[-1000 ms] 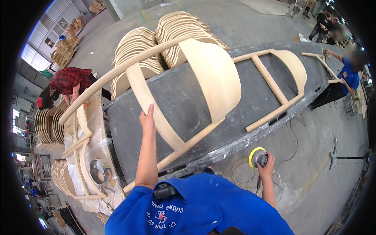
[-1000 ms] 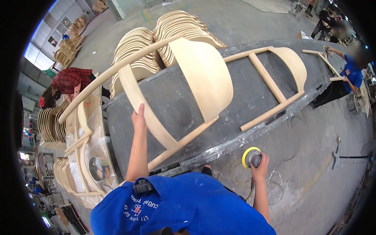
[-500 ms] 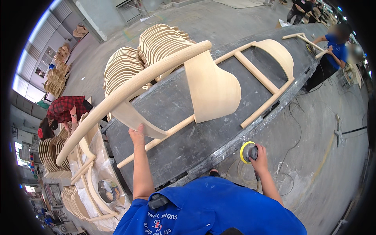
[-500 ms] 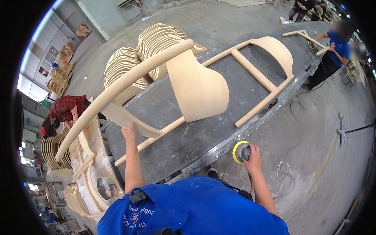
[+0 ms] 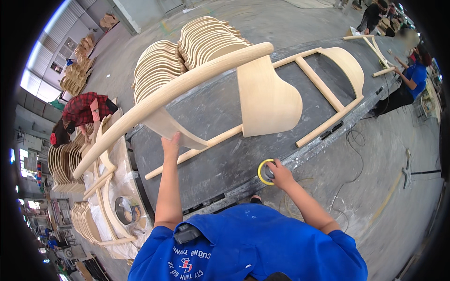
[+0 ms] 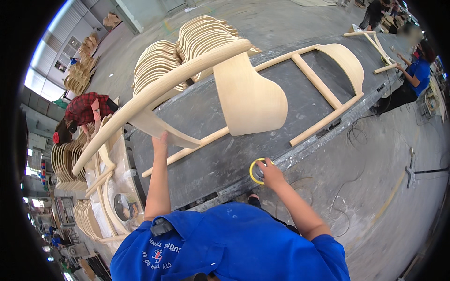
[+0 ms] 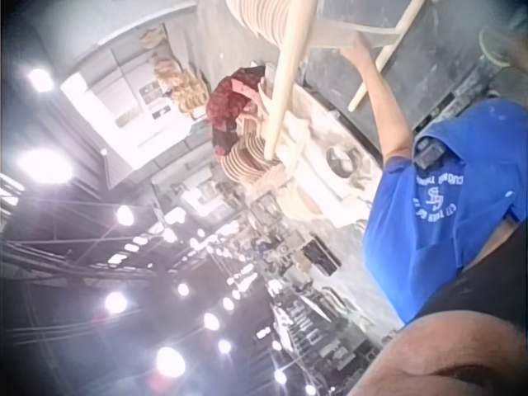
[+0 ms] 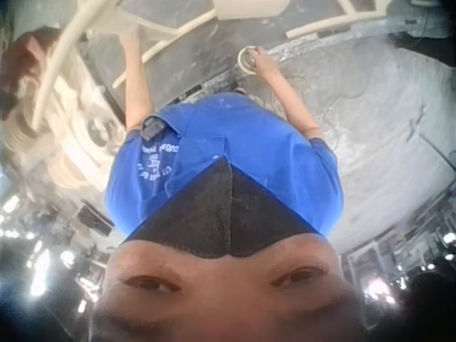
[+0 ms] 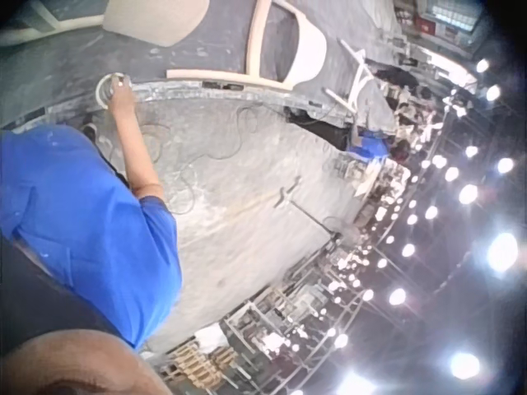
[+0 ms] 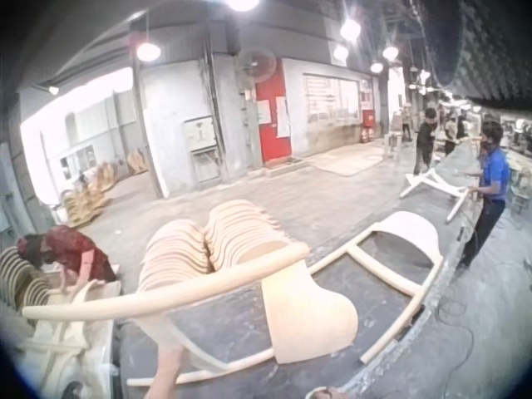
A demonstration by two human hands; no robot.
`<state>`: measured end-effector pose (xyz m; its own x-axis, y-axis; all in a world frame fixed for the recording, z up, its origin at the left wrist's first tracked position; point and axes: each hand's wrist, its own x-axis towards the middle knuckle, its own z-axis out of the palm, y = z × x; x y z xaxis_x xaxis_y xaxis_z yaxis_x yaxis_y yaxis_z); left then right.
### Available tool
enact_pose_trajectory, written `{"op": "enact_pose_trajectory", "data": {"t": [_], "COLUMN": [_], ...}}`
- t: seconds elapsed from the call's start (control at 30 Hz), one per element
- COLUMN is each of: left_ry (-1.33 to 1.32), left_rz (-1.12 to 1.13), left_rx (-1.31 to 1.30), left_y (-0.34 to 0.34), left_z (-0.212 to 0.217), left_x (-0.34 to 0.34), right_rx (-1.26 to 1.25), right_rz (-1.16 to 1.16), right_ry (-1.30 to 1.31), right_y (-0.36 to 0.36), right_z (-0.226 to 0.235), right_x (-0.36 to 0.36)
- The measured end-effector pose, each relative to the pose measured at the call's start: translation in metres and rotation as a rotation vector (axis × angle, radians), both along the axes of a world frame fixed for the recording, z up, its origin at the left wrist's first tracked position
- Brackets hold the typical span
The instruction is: The person uses a handheld orbital sander to smooth the surfaces of wooden chair frames. They repeatedly pick up chairs, sand the seat and backrest, flip the chairs to access different sides, and place them back on the workbench.
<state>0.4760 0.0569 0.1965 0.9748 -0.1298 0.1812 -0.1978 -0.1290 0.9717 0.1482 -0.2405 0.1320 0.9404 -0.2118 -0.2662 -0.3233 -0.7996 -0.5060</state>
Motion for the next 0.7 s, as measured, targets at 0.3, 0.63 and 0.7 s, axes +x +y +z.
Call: {"op": "enact_pose_trajectory", "data": {"t": [0.3,0.63,0.7], "left_ry": [-0.01,0.048,0.026], "left_rz": [-0.087,-0.559,-0.59], "left_rx": [0.036,-0.276,-0.19], "left_y": [-0.002,-0.021,-0.032], "left_z": [0.006,0.108,0.123], "left_x": [-0.001,0.002,0.0], "right_rx": [-0.101,-0.094,-0.042], "right_rz": [0.19,0.127,0.12], "right_ry": [0.043,0.088,0.131], "right_y": [0.034,0.038,0.035], "right_z": [-0.015,0.009,0.051], "right_x": [0.083,0.068,0.056]}}
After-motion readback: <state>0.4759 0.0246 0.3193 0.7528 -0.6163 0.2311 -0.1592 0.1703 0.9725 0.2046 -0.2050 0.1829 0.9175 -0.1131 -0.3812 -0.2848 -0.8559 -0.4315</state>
